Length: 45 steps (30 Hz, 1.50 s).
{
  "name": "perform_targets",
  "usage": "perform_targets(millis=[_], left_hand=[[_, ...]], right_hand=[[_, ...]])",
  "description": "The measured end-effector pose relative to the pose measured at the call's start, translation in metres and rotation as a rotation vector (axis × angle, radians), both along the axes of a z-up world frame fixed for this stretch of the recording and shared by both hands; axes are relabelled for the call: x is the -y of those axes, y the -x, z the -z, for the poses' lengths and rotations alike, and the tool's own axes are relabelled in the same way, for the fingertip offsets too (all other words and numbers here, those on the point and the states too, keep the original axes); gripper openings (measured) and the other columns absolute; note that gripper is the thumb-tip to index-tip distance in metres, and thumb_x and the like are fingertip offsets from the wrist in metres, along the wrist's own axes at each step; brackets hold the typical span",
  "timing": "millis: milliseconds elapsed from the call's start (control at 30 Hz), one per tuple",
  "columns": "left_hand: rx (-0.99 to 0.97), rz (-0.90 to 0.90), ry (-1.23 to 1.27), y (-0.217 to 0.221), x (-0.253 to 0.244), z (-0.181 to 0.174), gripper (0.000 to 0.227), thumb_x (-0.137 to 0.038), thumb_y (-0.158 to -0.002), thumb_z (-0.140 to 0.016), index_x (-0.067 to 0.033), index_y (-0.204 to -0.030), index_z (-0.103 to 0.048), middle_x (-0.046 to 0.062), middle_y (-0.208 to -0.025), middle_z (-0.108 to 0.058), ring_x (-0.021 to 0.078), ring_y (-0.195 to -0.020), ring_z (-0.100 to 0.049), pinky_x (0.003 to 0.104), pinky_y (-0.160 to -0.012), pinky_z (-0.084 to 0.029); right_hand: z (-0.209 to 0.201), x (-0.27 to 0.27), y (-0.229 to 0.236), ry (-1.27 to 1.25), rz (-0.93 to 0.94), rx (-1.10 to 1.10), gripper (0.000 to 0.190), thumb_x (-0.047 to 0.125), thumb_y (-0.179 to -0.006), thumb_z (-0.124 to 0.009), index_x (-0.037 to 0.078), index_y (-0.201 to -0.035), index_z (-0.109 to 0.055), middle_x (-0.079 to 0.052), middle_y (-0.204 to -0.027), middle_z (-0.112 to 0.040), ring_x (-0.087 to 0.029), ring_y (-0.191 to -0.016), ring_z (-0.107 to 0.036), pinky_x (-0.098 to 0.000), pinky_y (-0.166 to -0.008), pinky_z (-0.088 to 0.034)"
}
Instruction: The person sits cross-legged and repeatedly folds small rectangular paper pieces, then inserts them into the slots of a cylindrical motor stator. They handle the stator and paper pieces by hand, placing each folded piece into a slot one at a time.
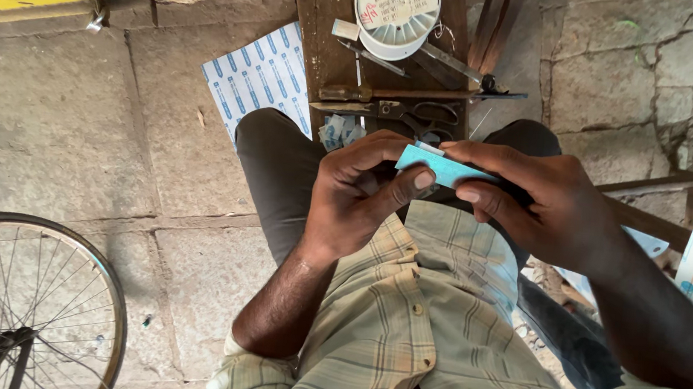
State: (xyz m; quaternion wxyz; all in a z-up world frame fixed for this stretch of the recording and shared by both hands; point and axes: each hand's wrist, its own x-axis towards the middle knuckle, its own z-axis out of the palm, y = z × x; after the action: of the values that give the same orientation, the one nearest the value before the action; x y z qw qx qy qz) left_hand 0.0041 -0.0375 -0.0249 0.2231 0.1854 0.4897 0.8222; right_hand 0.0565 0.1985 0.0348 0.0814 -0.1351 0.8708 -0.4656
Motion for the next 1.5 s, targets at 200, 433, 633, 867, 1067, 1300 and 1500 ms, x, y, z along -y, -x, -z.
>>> perform_targets(millis=[200,433,633,867,1067,1300,1500], left_hand=[[-0.017,-0.022,0.026,-0.003,0.000,-0.002,0.018,0.001,-0.104,-0.072,0.0021,-0.122,-0.070,0.010,-0.114,-0.069,0.0073,-0.091,-0.066,0.020,-0.072,-0.053],[-0.063,-0.040,0.039,-0.004,-0.003,-0.002,0.017,0.002,-0.104,-0.072,0.0021,-0.121,-0.071,0.010,-0.110,-0.070,0.0088,-0.095,-0.066,0.022,-0.078,-0.055],[-0.064,-0.084,0.008,-0.009,-0.008,0.000,0.015,0.002,-0.103,-0.073,0.0018,-0.117,-0.072,0.011,-0.112,-0.071,0.0094,-0.093,-0.068,0.021,-0.074,-0.054],[-0.076,-0.080,0.003,-0.011,-0.011,0.000,0.012,0.000,-0.098,-0.076,0.0000,-0.111,-0.075,0.011,-0.105,-0.074,0.0068,-0.080,-0.066,0.020,-0.061,-0.050],[-0.021,-0.011,-0.012,-0.015,-0.009,-0.012,0.013,0.001,-0.100,-0.075,0.0013,-0.113,-0.075,0.010,-0.105,-0.073,0.0059,-0.081,-0.065,0.020,-0.064,-0.050],[-0.043,0.028,0.024,-0.012,-0.007,-0.017,0.011,0.001,-0.100,-0.076,0.0023,-0.111,-0.075,0.009,-0.106,-0.073,0.0048,-0.081,-0.065,0.019,-0.066,-0.051],[-0.012,0.039,0.007,-0.013,-0.007,-0.017,0.009,0.002,-0.099,-0.076,0.0028,-0.107,-0.074,0.009,-0.105,-0.071,0.0064,-0.087,-0.065,0.022,-0.070,-0.053]], right_hand=[[-0.010,0.004,-0.002,-0.014,0.037,0.025,0.046,0.021,-0.098,-0.068,0.008,-0.141,-0.059,-0.003,-0.082,-0.077,-0.008,-0.064,-0.075,-0.0248,-0.052,-0.057],[-0.010,0.003,-0.006,0.017,0.055,0.020,0.046,0.021,-0.099,-0.068,0.009,-0.142,-0.058,-0.003,-0.085,-0.077,-0.007,-0.065,-0.074,-0.0242,-0.054,-0.057],[-0.012,0.004,-0.006,0.066,0.014,0.023,0.047,0.022,-0.100,-0.066,0.010,-0.145,-0.055,-0.004,-0.087,-0.077,-0.009,-0.066,-0.075,-0.0258,-0.055,-0.059],[-0.014,-0.015,0.008,0.163,-0.209,0.529,0.073,0.022,-0.097,-0.056,0.019,-0.162,-0.023,-0.002,-0.072,-0.081,-0.010,-0.047,-0.075,-0.0281,-0.045,-0.065],[-0.004,-0.025,0.004,0.560,-0.281,0.730,0.075,0.015,-0.102,-0.057,0.020,-0.164,-0.017,-0.007,-0.069,-0.077,-0.009,-0.045,-0.066,-0.0260,-0.041,-0.057],[-0.005,-0.026,-0.007,0.551,-0.230,0.736,0.083,0.014,-0.096,-0.065,0.021,-0.163,-0.017,-0.006,-0.062,-0.071,-0.007,-0.040,-0.061,-0.0254,-0.035,-0.053],[-0.006,-0.026,-0.005,0.510,-0.261,0.687,0.083,0.016,-0.096,-0.066,0.020,-0.163,-0.018,-0.005,-0.059,-0.071,-0.007,-0.036,-0.059,-0.0248,-0.033,-0.051]])
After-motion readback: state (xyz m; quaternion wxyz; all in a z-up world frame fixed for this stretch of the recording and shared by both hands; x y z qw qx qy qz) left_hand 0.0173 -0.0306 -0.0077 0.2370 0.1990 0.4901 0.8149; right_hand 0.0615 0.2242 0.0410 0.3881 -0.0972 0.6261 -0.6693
